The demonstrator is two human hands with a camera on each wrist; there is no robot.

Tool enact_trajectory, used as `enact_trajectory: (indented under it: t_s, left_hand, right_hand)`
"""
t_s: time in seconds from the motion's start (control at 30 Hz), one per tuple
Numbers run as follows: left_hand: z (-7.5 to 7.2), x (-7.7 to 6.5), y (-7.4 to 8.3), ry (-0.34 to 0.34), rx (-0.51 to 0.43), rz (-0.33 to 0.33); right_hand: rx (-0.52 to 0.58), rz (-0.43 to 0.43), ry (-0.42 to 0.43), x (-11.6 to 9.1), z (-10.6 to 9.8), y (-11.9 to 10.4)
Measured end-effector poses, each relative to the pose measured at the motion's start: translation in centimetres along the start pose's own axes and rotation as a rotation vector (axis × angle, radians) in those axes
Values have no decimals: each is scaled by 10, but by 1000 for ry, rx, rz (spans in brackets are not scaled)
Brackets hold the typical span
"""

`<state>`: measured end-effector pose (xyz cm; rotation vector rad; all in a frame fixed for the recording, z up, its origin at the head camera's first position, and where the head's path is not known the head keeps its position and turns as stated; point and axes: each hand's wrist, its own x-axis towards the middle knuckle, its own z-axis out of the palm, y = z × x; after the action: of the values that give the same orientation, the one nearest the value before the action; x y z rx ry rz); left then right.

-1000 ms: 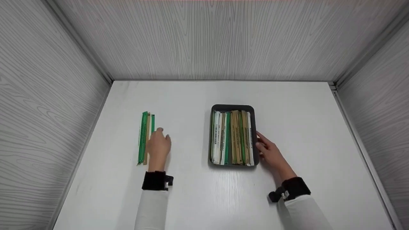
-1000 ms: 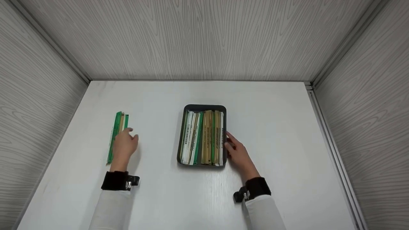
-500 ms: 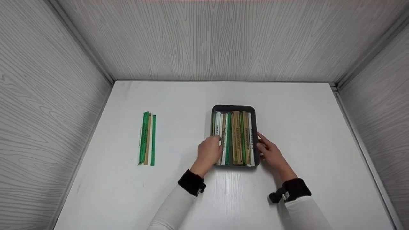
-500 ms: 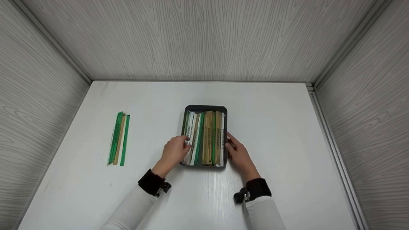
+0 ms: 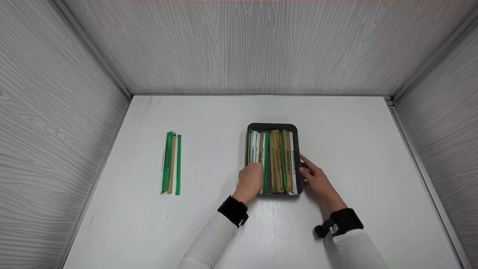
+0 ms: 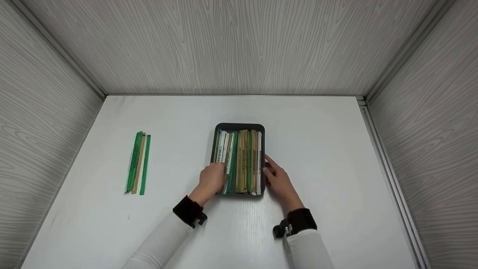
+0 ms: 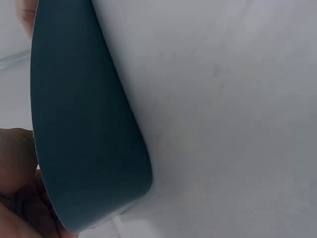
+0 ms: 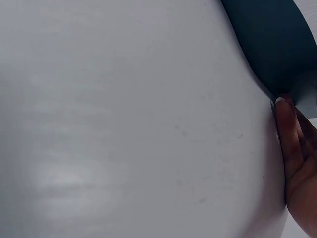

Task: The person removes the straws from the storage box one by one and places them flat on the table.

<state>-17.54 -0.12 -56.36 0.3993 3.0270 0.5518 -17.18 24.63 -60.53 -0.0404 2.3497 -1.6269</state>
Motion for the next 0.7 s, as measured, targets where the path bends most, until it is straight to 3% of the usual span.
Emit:
enact_trajectory:
  t_s: [0.23, 0.7]
  left_hand:
    - [6, 1, 0, 0, 70, -7]
    - [7, 5, 0, -39, 100, -39]
  right_hand:
    - [1, 3, 1, 0, 0, -1]
    - [-6, 5, -1, -1, 1, -2]
